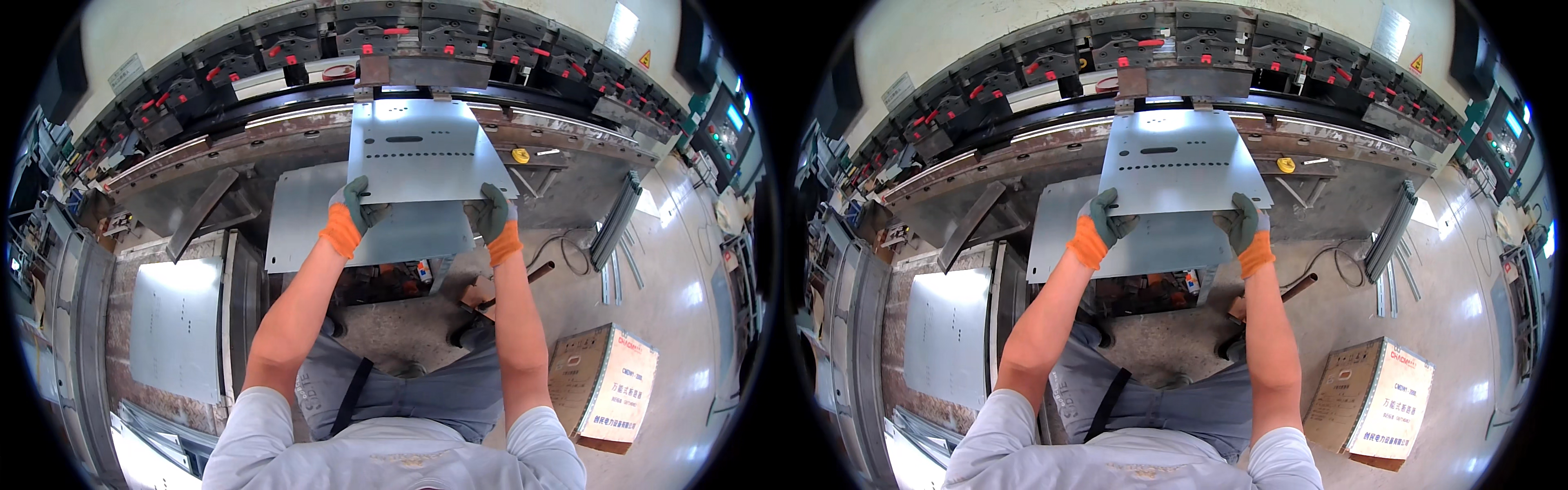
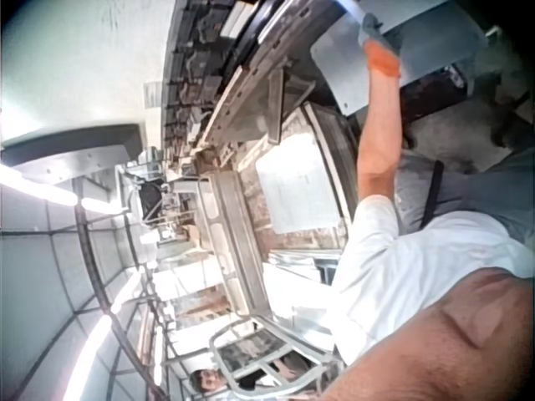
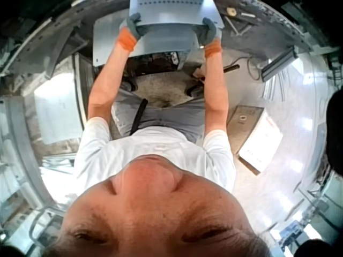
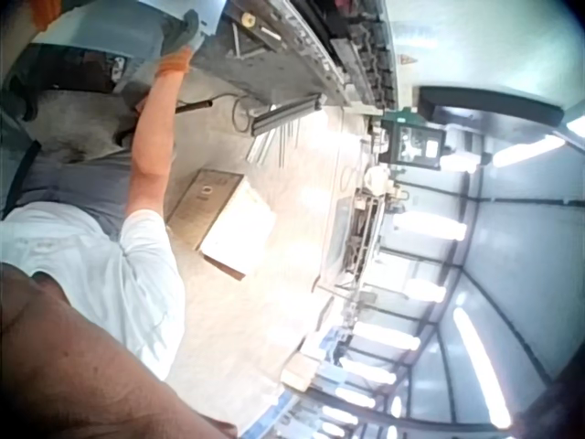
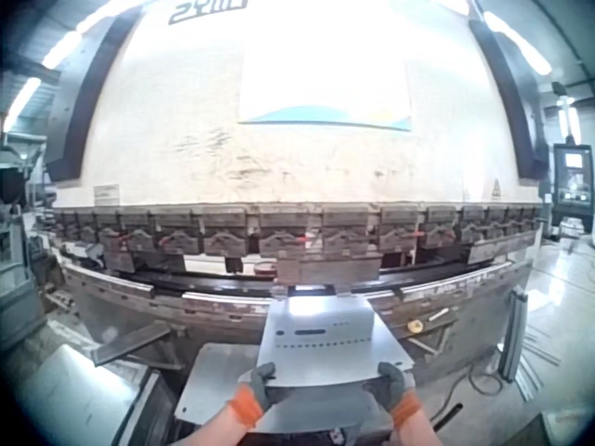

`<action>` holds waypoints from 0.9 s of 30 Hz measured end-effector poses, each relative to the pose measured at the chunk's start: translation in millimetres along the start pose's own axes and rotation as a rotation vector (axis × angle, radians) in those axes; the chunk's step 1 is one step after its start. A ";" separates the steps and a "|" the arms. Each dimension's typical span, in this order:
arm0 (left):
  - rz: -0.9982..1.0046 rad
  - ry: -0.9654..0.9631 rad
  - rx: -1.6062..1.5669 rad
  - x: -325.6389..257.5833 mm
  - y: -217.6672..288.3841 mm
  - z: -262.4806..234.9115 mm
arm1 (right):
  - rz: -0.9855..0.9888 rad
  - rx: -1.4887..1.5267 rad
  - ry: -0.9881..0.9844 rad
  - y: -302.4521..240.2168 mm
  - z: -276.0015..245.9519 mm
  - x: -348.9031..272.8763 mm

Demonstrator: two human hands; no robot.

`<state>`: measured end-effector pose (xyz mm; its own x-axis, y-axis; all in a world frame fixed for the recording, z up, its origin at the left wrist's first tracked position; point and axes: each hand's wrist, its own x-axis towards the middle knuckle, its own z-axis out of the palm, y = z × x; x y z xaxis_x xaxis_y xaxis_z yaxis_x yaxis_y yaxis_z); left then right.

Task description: The person sits at a press brake and repeatedly places metal sheets into the machine to bend them. They handle the sheets by hand, aligning them with the tooling, operating the machine, and then removing the bent pieces to place them on a nearby stack.

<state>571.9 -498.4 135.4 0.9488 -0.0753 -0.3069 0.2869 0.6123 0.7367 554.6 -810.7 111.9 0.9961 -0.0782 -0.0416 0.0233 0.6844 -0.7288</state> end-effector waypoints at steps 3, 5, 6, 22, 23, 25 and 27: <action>0.016 -0.012 0.021 -0.9 0.3 0.8 | 0.008 0.008 -0.002 0.5 -2.6 1.4; 0.013 0.013 0.008 -1.0 -0.3 1.8 | 0.013 0.007 -0.008 1.0 -3.7 2.8; 0.013 0.026 0.002 -0.9 -0.6 1.5 | 0.015 0.004 -0.012 1.6 -3.4 3.1; -0.022 0.003 0.027 -5.4 1.9 2.4 | 0.011 -0.011 -0.016 2.9 -3.8 1.5; -0.019 -0.010 0.019 -5.4 1.9 2.4 | 0.015 -0.008 -0.012 2.4 -4.7 2.0; -0.014 -0.022 0.015 -5.6 1.2 2.9 | 0.023 -0.002 -0.004 1.4 -6.7 2.7; -0.004 -0.021 0.025 -4.4 0.8 2.2 | 0.021 0.008 -0.008 1.5 -6.3 2.6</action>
<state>568.2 -499.4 138.6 0.9501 -0.0943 -0.2973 0.2936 0.5925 0.7502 556.7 -814.4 106.4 0.9970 -0.0574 -0.0515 0.0025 0.6913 -0.7226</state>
